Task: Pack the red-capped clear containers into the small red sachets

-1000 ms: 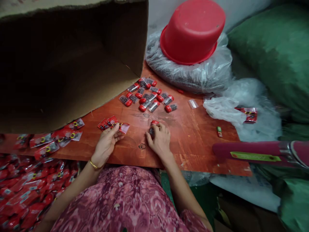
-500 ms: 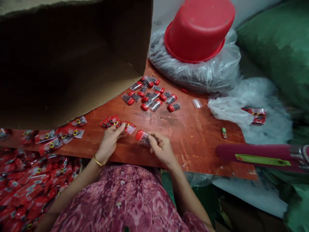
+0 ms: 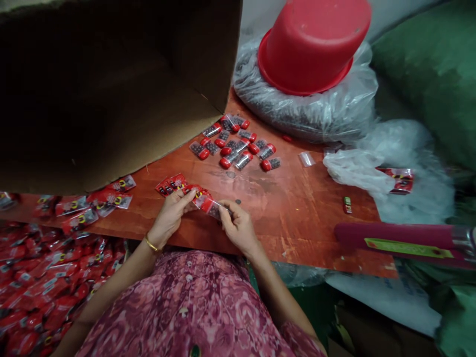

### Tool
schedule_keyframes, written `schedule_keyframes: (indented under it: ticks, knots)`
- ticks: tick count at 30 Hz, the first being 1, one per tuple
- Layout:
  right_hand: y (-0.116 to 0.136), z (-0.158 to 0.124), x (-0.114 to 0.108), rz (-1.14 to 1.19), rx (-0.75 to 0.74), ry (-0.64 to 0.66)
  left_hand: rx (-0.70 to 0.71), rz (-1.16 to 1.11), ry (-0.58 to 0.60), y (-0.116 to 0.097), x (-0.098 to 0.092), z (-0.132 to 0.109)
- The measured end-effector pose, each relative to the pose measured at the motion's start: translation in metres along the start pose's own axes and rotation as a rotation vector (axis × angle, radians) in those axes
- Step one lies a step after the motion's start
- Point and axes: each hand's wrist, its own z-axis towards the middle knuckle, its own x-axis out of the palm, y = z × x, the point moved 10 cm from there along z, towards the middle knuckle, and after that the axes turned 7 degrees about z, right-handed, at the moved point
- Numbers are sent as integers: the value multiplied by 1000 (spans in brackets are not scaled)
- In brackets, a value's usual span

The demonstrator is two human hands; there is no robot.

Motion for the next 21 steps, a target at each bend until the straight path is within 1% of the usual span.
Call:
schedule_keyframes:
  ticks: [2, 5, 8, 12, 15, 17, 21]
  knots:
    - [1, 0, 0, -2, -14, -11, 13, 2, 6, -2, 1, 0]
    - [2, 2, 5, 26, 2, 16, 63, 36, 3, -7, 1, -1]
    - [2, 4, 8, 39, 7, 2, 83, 59, -20, -6, 0, -1]
    - [1, 3, 11, 50, -15, -77, 26, -49, -72, 6, 2, -1]
    - [1, 2, 10, 48, -48, -182, -5, -116, -55, 14, 9, -1]
    - [0, 2, 13, 54, -55, -214, -2, -132, -48, 15, 12, -2]
    - [-6, 7, 27, 146, 8, -155, 19, -151, -64, 13, 11, -2]
